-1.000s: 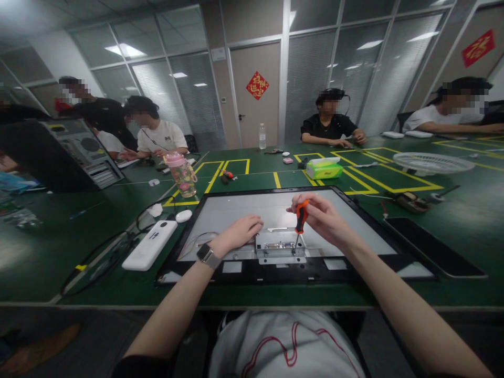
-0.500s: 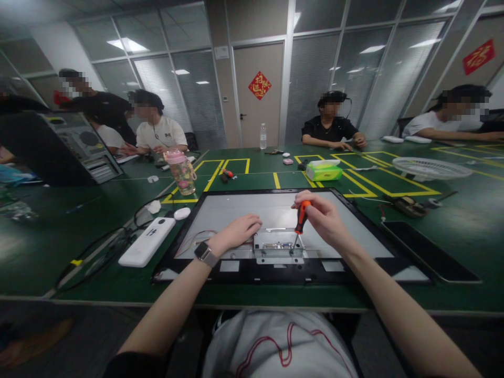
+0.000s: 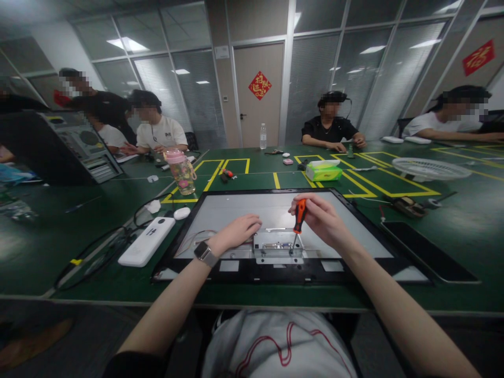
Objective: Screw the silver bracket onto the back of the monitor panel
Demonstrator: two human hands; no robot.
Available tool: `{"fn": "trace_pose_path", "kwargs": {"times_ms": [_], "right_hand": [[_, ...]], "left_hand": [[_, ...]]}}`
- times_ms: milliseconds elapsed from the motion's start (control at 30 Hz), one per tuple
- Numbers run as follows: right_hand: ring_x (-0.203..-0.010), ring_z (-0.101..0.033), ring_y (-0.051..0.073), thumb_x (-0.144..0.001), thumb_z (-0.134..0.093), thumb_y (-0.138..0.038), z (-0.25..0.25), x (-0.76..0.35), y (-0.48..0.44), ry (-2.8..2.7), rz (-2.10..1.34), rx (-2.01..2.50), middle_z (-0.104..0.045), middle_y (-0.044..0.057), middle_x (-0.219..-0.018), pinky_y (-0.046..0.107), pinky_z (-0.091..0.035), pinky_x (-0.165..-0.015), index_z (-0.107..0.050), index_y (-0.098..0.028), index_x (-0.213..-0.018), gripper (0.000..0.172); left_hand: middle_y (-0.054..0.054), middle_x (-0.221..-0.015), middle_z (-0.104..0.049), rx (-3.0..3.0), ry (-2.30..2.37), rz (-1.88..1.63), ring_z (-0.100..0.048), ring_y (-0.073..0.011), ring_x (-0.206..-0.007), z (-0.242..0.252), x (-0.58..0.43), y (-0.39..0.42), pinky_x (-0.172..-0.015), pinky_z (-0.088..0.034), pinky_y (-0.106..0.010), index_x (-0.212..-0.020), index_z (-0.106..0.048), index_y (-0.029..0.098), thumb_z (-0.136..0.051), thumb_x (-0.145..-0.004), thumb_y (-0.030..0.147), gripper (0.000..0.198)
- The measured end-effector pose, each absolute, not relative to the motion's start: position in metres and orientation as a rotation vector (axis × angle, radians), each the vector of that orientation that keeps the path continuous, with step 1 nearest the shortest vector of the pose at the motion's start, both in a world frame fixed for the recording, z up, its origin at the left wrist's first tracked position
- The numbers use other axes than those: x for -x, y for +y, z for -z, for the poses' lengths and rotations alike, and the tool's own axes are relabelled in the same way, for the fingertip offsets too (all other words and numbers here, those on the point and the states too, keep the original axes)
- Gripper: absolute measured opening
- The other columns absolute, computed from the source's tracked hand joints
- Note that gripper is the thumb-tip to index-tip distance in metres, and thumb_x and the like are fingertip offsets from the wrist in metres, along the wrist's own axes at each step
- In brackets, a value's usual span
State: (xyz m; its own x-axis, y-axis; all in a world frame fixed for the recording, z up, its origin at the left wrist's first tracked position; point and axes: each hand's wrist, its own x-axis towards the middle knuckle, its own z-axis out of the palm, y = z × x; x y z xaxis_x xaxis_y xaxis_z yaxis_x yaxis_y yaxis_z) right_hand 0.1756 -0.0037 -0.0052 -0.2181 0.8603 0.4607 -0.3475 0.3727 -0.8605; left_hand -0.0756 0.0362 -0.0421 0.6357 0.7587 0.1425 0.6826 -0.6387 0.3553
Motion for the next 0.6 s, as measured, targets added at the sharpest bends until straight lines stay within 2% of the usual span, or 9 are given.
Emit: {"fn": "trace_pose_path", "kwargs": {"times_ms": [100, 200, 367, 500, 600], "right_hand": [[-0.079, -0.062, 0.018, -0.081, -0.074, -0.049, 0.0045, -0.1745, -0.0045, -1.358, -1.220, 0.484, -0.066, 0.002, -0.083, 0.034, -0.053, -0.078, -0.073, -0.026, -0.089, 0.025], [-0.083, -0.061, 0.018, -0.076, -0.079, -0.049, 0.0059, -0.1754, -0.0032, -1.355, -1.168, 0.507, -0.064, 0.001, -0.087, 0.037, -0.053, -0.087, -0.072, -0.026, -0.081, 0.025], [-0.080, -0.063, 0.020, -0.082, -0.073, -0.048, 0.0061, -0.1760, -0.0044, -1.361, -1.250, 0.489, -0.067, 0.003, -0.083, 0.038, -0.053, -0.082, -0.073, -0.027, -0.095, 0.025], [-0.085, -0.062, 0.018, -0.080, -0.076, -0.045, 0.0058, -0.1747, -0.0049, -1.368, -1.186, 0.488, -0.066, 0.002, -0.092, 0.034, -0.052, -0.084, -0.074, -0.027, -0.087, 0.020], [-0.084, -0.062, 0.017, -0.077, -0.080, -0.044, 0.0067, -0.1746, -0.0036, -1.381, -1.124, 0.534, -0.066, 0.001, -0.088, 0.032, -0.051, -0.082, -0.074, -0.027, -0.089, 0.021]], "left_hand": [[-0.011, -0.137, -0.060, -2.593, 1.163, -0.413, -0.054, -0.0228, -0.127, 0.0425, 0.0757, 0.0363, -0.112, -0.040, -0.037, -0.120, -0.064, 0.016, -0.035, -0.103, 0.034, 0.038], [-0.010, -0.135, -0.061, -2.600, 1.154, -0.416, -0.055, -0.0221, -0.126, 0.0427, 0.0761, 0.0364, -0.111, -0.041, -0.037, -0.119, -0.064, 0.017, -0.035, -0.104, 0.034, 0.037], [-0.010, -0.134, -0.061, -2.602, 1.152, -0.414, -0.055, -0.0213, -0.125, 0.0423, 0.0761, 0.0360, -0.111, -0.041, -0.035, -0.119, -0.064, 0.017, -0.036, -0.104, 0.032, 0.036], [-0.009, -0.134, -0.062, -2.599, 1.158, -0.408, -0.056, -0.0214, -0.125, 0.0418, 0.0754, 0.0357, -0.111, -0.041, -0.035, -0.119, -0.065, 0.018, -0.036, -0.104, 0.033, 0.036], [-0.010, -0.137, -0.060, -2.598, 1.177, -0.403, -0.054, -0.0218, -0.127, 0.0417, 0.0756, 0.0355, -0.113, -0.040, -0.035, -0.121, -0.064, 0.017, -0.036, -0.103, 0.033, 0.037]]}}
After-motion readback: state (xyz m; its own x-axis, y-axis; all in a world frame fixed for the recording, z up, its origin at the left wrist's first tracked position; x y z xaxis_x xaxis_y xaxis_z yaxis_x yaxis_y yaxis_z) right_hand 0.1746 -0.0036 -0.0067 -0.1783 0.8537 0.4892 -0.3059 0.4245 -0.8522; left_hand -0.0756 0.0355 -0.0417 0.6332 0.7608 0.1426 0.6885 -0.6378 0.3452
